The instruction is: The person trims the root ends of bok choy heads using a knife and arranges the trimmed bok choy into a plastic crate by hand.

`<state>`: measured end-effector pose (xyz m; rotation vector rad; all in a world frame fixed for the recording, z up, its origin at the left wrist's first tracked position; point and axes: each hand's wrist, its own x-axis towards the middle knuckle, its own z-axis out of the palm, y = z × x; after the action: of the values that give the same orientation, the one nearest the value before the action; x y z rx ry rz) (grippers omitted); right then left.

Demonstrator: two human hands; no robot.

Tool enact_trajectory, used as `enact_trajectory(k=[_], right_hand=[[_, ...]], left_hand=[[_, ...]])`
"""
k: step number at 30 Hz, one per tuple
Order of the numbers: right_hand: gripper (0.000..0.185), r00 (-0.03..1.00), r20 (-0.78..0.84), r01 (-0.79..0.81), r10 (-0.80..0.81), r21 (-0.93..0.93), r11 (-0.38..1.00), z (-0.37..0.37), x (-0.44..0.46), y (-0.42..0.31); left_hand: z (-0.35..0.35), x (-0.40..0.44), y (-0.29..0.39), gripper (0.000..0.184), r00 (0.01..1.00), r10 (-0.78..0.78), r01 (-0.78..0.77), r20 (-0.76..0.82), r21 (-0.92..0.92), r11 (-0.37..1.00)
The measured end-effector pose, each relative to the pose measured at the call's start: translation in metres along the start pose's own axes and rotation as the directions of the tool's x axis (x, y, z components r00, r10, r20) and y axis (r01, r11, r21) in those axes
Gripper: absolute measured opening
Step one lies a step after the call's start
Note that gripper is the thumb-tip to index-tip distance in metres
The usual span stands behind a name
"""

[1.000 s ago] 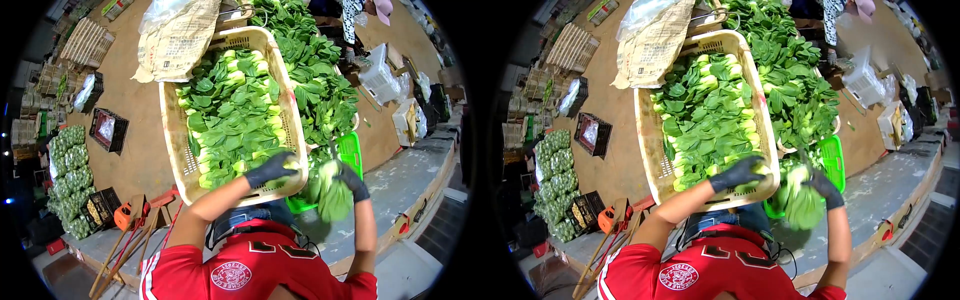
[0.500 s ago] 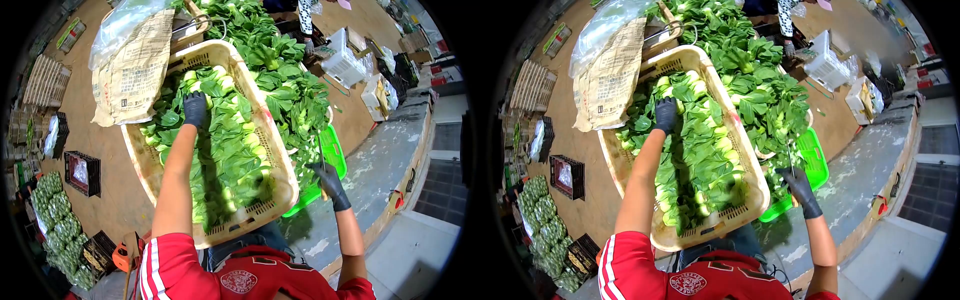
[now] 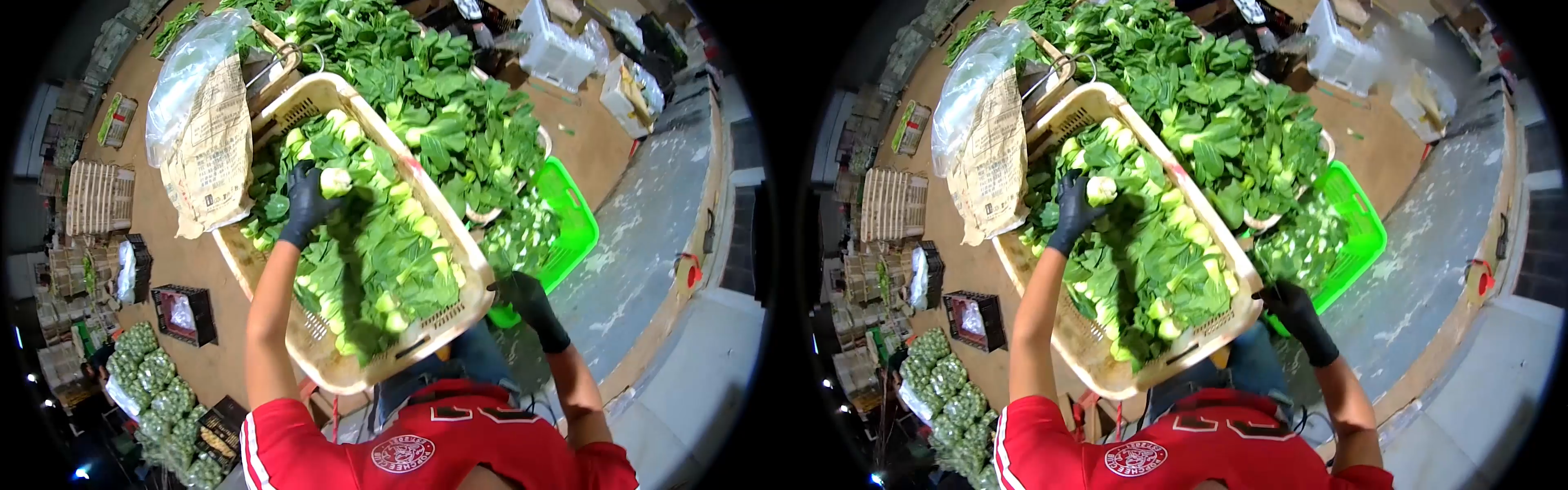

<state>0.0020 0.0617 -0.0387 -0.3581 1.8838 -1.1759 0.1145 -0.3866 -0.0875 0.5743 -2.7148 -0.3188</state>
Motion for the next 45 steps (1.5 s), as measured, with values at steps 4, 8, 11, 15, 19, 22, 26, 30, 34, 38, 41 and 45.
enact_trajectory(k=[4,8,11,15,19,22,26,30,34,38,41,45], right_hand=[[0.016,0.937,-0.049,0.294,-0.345,-0.418,0.860,0.018,0.000,-0.026],[0.017,0.830,0.008,0.415,-0.558,-0.677,0.608,0.004,-0.020,-0.084],[0.020,0.871,-0.096,0.284,-0.482,-0.702,0.653,-0.022,-0.050,-0.062],[0.023,0.865,-0.267,0.169,-0.425,-0.644,0.747,-0.047,-0.079,-0.037],[0.025,0.815,-0.452,0.062,-0.362,-0.555,0.830,-0.068,-0.093,0.003],[0.029,0.793,-0.573,-0.107,-0.207,-0.465,0.879,-0.086,-0.083,0.081],[0.030,0.770,-0.627,-0.345,0.117,-0.255,0.903,-0.131,-0.113,0.191],[0.031,0.736,-0.677,0.030,-0.016,0.008,1.000,-0.140,-0.128,0.121],[0.055,0.813,-0.478,0.358,-0.332,-0.040,0.933,-0.130,-0.103,0.058],[0.038,0.995,-0.086,0.074,-0.044,0.381,0.922,-0.157,-0.090,0.043],[0.023,0.959,-0.224,0.220,-0.174,0.201,0.955,-0.163,-0.077,0.071],[0.017,0.940,-0.312,-0.103,0.136,0.121,0.987,-0.173,-0.069,0.083]], left_hand=[[-0.054,-0.035,0.133,0.072,0.948,-0.100,0.260,0.302,-0.554,0.791],[-0.057,-0.053,0.247,0.067,0.971,-0.028,0.183,0.238,-0.663,0.726],[-0.038,-0.060,0.301,0.061,0.958,0.041,0.168,0.284,-0.670,0.723],[-0.027,-0.058,0.354,0.061,0.954,0.174,0.015,0.244,-0.620,0.785],[-0.007,-0.064,0.396,0.063,0.926,0.271,-0.061,0.261,-0.606,0.793],[-0.003,-0.071,0.422,0.064,0.890,0.364,-0.112,0.276,-0.641,0.759],[-0.005,-0.067,0.447,0.068,0.784,0.374,0.175,0.496,-0.754,0.633],[0.018,-0.052,0.446,0.067,0.468,0.450,0.689,0.761,-0.633,0.353],[0.036,-0.048,0.432,0.064,0.365,0.503,0.780,0.784,-0.552,0.295],[0.035,-0.028,0.420,0.059,0.321,0.548,0.739,0.773,-0.566,0.365],[0.038,-0.028,0.400,0.065,0.278,0.455,0.791,0.846,-0.470,0.392],[0.040,-0.032,0.351,0.057,0.458,0.320,0.869,0.829,-0.494,0.037]])
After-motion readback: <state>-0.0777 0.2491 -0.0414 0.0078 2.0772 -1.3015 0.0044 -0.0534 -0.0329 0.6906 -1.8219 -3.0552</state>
